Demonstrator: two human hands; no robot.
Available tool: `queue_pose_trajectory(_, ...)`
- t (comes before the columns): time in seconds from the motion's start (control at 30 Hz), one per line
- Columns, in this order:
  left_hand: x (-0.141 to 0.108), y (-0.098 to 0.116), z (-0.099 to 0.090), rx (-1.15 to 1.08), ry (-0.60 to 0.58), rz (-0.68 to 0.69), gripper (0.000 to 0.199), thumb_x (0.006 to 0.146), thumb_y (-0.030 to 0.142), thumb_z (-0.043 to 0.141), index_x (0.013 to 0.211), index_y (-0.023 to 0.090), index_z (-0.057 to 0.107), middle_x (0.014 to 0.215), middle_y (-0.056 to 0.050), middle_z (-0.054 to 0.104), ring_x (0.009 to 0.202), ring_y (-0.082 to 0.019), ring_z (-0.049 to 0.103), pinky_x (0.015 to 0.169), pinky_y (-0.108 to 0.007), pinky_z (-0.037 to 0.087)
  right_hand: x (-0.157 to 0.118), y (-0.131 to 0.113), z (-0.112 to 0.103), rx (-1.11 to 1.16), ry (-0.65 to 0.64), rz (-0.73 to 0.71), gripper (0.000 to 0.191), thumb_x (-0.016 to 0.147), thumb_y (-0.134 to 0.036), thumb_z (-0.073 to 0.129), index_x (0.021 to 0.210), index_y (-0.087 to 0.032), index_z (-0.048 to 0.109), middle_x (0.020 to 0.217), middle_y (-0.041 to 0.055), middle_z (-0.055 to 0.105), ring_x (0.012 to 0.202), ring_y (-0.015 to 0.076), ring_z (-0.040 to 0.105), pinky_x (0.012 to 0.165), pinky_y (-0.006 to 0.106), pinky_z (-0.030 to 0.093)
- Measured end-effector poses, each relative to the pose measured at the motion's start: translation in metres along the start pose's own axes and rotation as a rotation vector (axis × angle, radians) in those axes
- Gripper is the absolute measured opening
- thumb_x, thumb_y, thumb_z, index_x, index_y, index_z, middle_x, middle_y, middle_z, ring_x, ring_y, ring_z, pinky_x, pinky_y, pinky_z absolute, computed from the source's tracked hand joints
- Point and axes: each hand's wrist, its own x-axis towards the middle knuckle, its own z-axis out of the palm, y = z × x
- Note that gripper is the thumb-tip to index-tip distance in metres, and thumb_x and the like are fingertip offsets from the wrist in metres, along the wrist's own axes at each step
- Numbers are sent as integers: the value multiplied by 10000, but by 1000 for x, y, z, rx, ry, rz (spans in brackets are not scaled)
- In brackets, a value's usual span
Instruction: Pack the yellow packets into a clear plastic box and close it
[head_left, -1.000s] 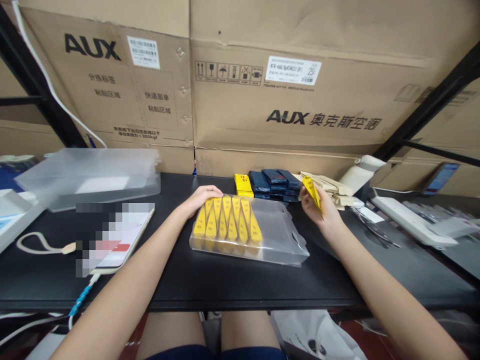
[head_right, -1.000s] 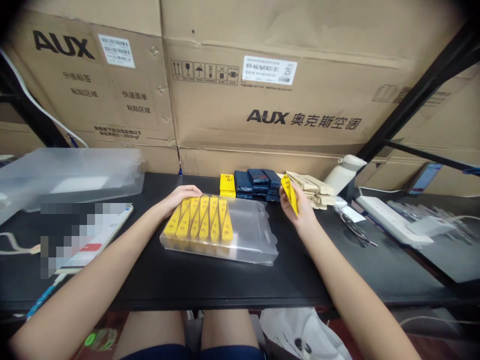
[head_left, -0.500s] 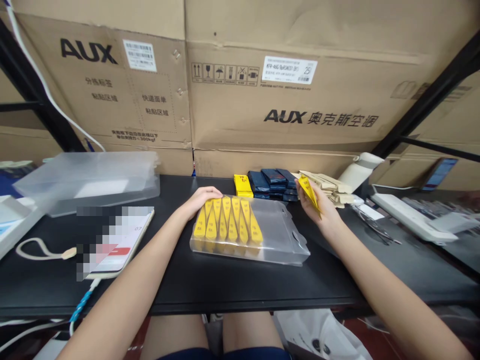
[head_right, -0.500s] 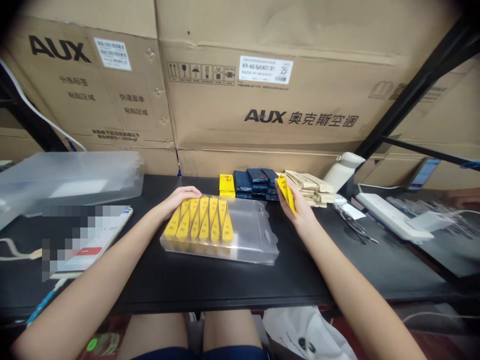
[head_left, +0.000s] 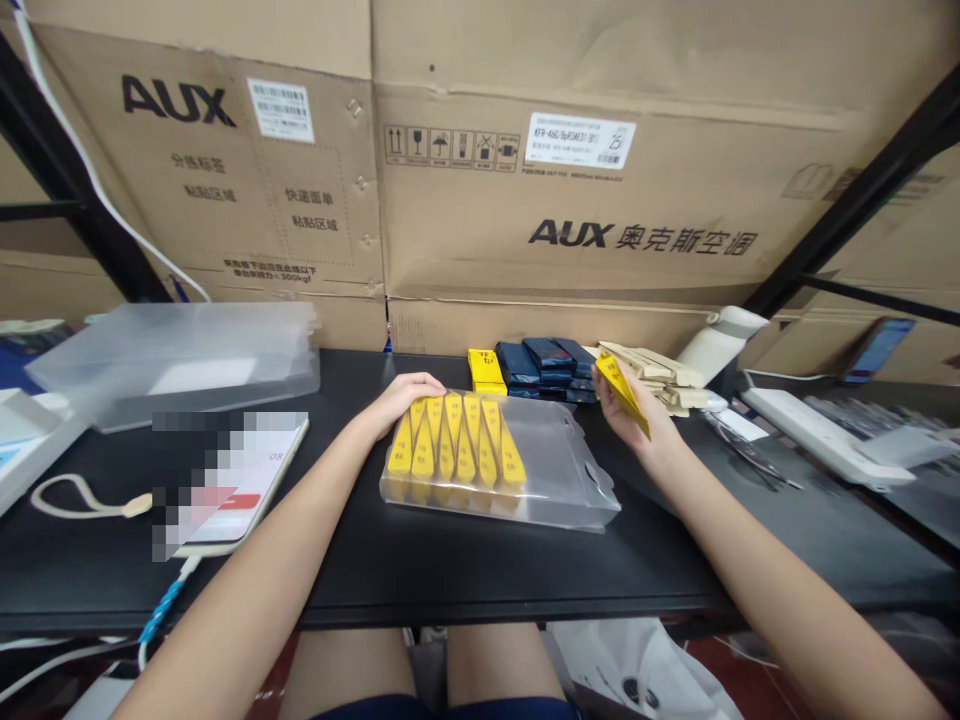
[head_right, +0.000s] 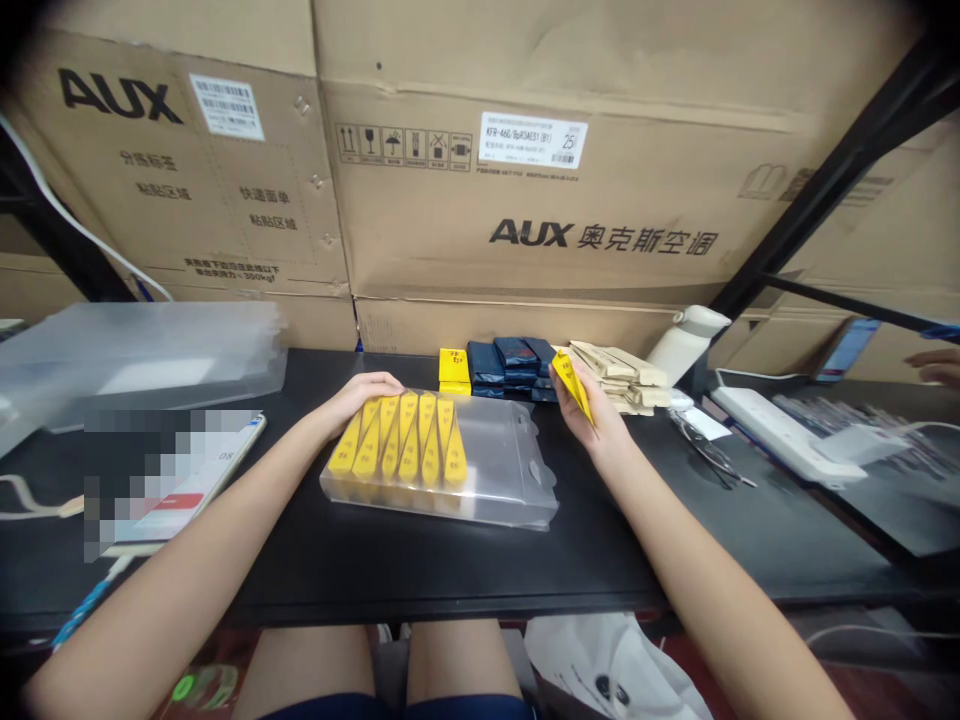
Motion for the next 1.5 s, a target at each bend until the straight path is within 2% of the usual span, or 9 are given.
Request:
queue_pose_trajectory(0.17,0,-1,0,-12,-4,-8,211,580,322,723,708,167,659,662,-5,655,665,-167,607,659,-281,432,2,-2,-6,-70,-42,-12,142,759,-137,613,852,-239,647,818,-23,715,816,109,693,632,95,582)
queue_pose_trajectory(0.3,0,-1,0,-10,0,-12,218,577,324,724,713,168,658,667,-11,658,675,-179,614,665,-294,439,4,-3,-10,-106,-87,-38,176,718,-161,654,869,-251,644,820,-19,710,871,135,687,677,141,600)
queue_pose_trajectory(0.57,2,-1,-1,3,-1,1,195,583,314,710,708,173,661,672,-11,660,676,-182,617,669,-299,446,4,0,-7,-95,28,-71,184,729,-146,645,879,-252,645,827,-15,718,836,147,692,710,203,610)
queue_pose_trajectory(0.77,3,-3,-2,10,-3,10,185,591,310,698,715,177,666,688,-13,666,696,-188,622,680,-302,451,-6,-1,3,-90,-11,-75,214,762,-132,624,917,-279,631,832,-56,711,740,98,691,633,143,585)
queue_pose_trajectory(0.93,3,-4,-3,38,-4,28,172,601,303,683,716,176,670,697,-14,667,704,-187,620,686,-302,452,-10,-2,10,-82,13,-10,133,783,-140,610,862,-244,631,766,-36,702,703,94,690,562,102,563)
queue_pose_trajectory(1.13,3,-4,-2,34,-3,20,178,596,307,688,714,176,666,695,-14,666,709,-191,622,694,-304,452,-10,0,10,-109,1,1,224,747,-121,603,936,-235,639,842,-7,722,886,132,688,663,126,581)
queue_pose_trajectory(1.23,2,-3,-2,30,-6,21,179,596,307,690,713,175,664,698,-17,667,712,-193,624,695,-306,452,-11,0,10,-168,-10,10,216,708,-137,653,905,-226,642,910,11,722,964,154,668,650,123,581)
queue_pose_trajectory(1.43,0,-1,-1,9,-1,5,195,582,314,707,707,173,663,688,-15,666,696,-188,620,684,-304,450,-11,0,8,-346,-79,-25,186,663,-221,700,828,-260,624,912,31,714,1026,260,642,683,301,621)
queue_pose_trajectory(1.5,0,-1,-1,1,-3,3,199,581,316,711,709,171,662,685,-15,664,691,-186,618,677,-300,449,-11,-1,7,-370,-88,-30,197,660,-238,703,836,-265,620,916,32,713,1032,267,638,686,320,619)
